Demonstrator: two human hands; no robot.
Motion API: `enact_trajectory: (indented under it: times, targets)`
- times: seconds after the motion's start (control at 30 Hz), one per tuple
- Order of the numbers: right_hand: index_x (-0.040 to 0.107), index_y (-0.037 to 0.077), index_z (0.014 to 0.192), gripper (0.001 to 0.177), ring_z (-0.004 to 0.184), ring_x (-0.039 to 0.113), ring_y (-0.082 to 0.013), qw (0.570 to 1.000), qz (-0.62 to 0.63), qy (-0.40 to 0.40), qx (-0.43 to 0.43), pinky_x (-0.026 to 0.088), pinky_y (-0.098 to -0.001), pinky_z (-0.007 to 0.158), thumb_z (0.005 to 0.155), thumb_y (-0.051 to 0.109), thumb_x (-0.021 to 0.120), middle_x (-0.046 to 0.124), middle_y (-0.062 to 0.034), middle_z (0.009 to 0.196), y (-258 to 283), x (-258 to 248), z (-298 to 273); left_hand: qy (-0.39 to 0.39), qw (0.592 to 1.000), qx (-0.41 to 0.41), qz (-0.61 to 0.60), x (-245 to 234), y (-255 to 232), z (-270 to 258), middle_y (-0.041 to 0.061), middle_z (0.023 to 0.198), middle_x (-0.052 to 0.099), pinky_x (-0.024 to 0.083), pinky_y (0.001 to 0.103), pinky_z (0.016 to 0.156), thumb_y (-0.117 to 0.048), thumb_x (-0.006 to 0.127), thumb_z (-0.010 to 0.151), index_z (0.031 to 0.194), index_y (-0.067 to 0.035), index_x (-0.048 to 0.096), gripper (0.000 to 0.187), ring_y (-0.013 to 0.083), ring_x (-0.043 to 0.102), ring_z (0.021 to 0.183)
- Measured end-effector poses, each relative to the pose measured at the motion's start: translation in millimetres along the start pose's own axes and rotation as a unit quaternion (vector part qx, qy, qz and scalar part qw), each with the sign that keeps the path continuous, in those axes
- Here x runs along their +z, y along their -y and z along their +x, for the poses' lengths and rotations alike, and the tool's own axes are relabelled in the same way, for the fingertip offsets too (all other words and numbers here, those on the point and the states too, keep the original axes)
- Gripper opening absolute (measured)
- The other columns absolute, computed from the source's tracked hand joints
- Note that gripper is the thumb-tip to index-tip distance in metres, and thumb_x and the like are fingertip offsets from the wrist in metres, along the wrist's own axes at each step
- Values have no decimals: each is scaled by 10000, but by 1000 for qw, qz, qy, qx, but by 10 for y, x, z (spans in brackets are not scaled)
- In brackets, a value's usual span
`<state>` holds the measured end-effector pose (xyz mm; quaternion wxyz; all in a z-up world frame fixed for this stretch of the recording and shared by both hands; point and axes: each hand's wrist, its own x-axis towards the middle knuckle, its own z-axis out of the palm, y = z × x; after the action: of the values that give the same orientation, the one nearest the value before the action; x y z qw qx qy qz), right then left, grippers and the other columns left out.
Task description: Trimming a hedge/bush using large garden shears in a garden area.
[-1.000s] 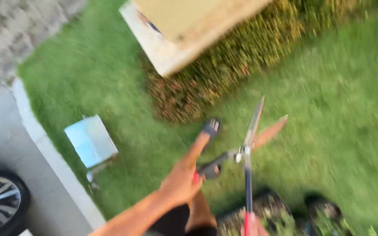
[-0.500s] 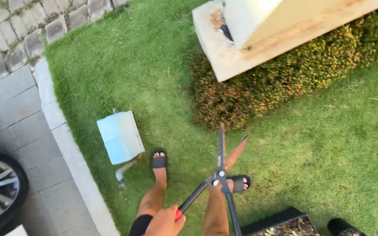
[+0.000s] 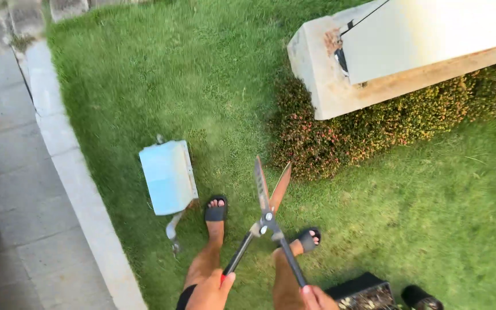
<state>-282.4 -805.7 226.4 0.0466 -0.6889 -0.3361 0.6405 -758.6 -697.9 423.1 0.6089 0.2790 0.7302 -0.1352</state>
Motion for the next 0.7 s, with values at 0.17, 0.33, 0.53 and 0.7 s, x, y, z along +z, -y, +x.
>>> enact_trajectory:
  times: [0.17,0.33,0.53,0.7]
  targets:
    - [780,152,1116,359,435,532,-115,976,-190,-40,102,431,-291,440,955,424,610,588,-60,549,2346,-306,-429,-54,994,61,-79,351,-407,118,222,860,726,516,556,819,-564,490,973,1060,-96,625,495,445,683,917]
    - [737,123,1123,361,450,453,-183,964,-195,-44,173,364,-355,453,989,419,581,511,-55,583,3264,-645,-95,-46,984,44,-166,672,-1043,394,211,802,720,525,547,762,-556,476,985,993,-81,623,497,430,699,845]
    - [714,110,1052,368,488,556,-173,947,-320,-27,-25,460,-331,496,1006,433,546,557,-49,556,2682,-1245,1008,-199,946,109,-234,1710,-1379,1600,224,730,685,506,564,681,-535,496,983,857,-54,644,518,453,681,752]
    - [697,159,1176,364,518,566,-185,935,-350,-63,-6,472,-346,517,968,418,549,593,-56,584,2450,-1291,1773,-143,944,79,-287,1743,-1695,2305,203,638,650,505,549,578,-485,501,962,903,-89,622,418,437,690,621]
